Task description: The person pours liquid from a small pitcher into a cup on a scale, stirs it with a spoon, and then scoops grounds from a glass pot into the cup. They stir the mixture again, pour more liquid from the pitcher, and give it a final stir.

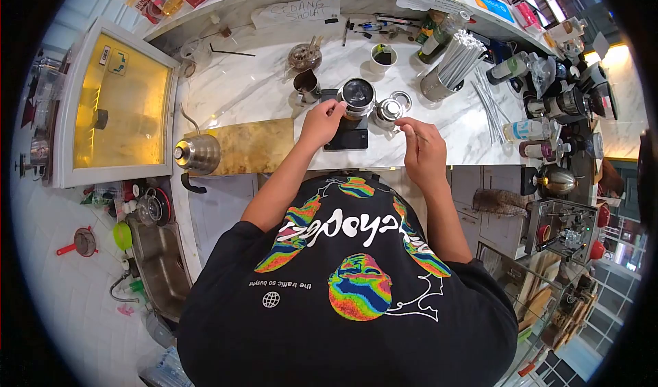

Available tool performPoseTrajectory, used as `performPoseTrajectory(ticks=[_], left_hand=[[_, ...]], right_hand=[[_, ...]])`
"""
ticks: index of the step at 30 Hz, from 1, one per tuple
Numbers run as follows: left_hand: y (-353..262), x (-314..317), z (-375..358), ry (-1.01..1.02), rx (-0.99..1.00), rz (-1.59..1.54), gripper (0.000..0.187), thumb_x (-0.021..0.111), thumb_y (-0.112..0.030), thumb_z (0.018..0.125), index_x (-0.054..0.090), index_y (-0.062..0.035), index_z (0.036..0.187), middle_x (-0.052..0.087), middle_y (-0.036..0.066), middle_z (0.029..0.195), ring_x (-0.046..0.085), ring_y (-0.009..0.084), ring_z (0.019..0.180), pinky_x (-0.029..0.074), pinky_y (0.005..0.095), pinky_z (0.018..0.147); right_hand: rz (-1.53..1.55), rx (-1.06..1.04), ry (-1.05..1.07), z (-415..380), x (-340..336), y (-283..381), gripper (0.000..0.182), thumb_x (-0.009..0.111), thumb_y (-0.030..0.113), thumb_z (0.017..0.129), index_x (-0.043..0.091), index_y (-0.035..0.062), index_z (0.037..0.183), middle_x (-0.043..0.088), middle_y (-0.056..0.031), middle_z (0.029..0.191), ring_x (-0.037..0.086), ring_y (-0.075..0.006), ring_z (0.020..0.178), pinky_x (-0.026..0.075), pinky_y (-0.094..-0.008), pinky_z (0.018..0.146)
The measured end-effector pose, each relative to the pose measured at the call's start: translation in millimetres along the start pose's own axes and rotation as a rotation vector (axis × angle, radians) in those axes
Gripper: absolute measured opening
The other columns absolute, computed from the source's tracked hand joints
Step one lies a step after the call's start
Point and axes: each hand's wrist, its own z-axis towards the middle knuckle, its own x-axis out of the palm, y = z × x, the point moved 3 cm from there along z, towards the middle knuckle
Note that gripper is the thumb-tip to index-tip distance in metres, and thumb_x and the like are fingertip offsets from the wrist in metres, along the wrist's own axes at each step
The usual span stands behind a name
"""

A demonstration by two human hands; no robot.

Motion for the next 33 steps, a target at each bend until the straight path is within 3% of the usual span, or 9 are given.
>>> performPoseTrajectory(ticks=[3,10,14,17,20,33], left_hand=[[0.3,0.1,0.6,0.008,-0.009,-0.008,0.040,0.059,-0.039,0.104,0.068,-0.0033,0.088,0.060,0.002,0.070,0.055,0.0106,0.065,0.043,0.0297,0.061],[2.2,1.2,1.2,0.006,-0.013,-0.025,0.039,0.059,-0.039,0.104,0.068,-0.0033,0.089,0.059,0.001,0.070,0.054,0.0093,0.065,0.042,0.0286,0.061],[6.8,2.9,3.7,0.014,-0.003,-0.021,0.040,0.059,-0.038,0.105,0.067,-0.0027,0.088,0.059,0.001,0.070,0.055,0.0090,0.066,0.042,0.0278,0.061],[11.7,6.8,6.9,-0.007,0.016,-0.144,0.041,0.062,-0.039,0.101,0.068,-0.0013,0.088,0.059,0.006,0.067,0.053,0.0153,0.061,0.042,0.0337,0.060],[7.7,5.2,2.2,0.010,-0.040,-0.174,0.041,0.061,-0.039,0.103,0.069,-0.0020,0.088,0.061,0.002,0.068,0.054,0.0108,0.063,0.042,0.0305,0.060],[-1.0,4.1,-5.1,-0.020,-0.063,-0.155,0.037,0.061,-0.034,0.105,0.067,-0.0014,0.089,0.060,0.001,0.072,0.054,0.0084,0.068,0.043,0.0262,0.063]], right_hand=[[0.035,-0.071,0.002,1.1,4.9,4.0,0.020,0.057,0.016,0.106,0.074,0.0068,0.110,0.074,-0.0094,0.092,0.063,-0.0282,0.081,0.050,-0.0388,0.076],[0.020,0.033,0.009,2.0,2.4,0.5,0.020,0.057,0.017,0.106,0.074,0.0086,0.111,0.073,-0.0100,0.093,0.062,-0.0294,0.081,0.050,-0.0393,0.075],[0.018,0.006,0.045,1.4,-2.9,4.2,0.014,0.063,0.012,0.101,0.072,0.0048,0.108,0.075,-0.0127,0.097,0.068,-0.0328,0.085,0.049,-0.0413,0.082],[0.022,-0.022,0.041,6.1,-2.4,6.2,0.014,0.063,0.013,0.101,0.072,0.0052,0.108,0.075,-0.0127,0.098,0.067,-0.0327,0.085,0.049,-0.0410,0.082],[0.029,-0.010,0.080,14.3,-0.6,4.7,0.014,0.064,0.014,0.101,0.072,0.0059,0.109,0.075,-0.0123,0.099,0.067,-0.0327,0.086,0.049,-0.0407,0.083],[0.073,-0.085,0.082,42.0,15.7,-16.3,0.015,0.070,0.010,0.098,0.073,0.0076,0.112,0.075,-0.0125,0.102,0.068,-0.0338,0.091,0.053,-0.0402,0.082]])
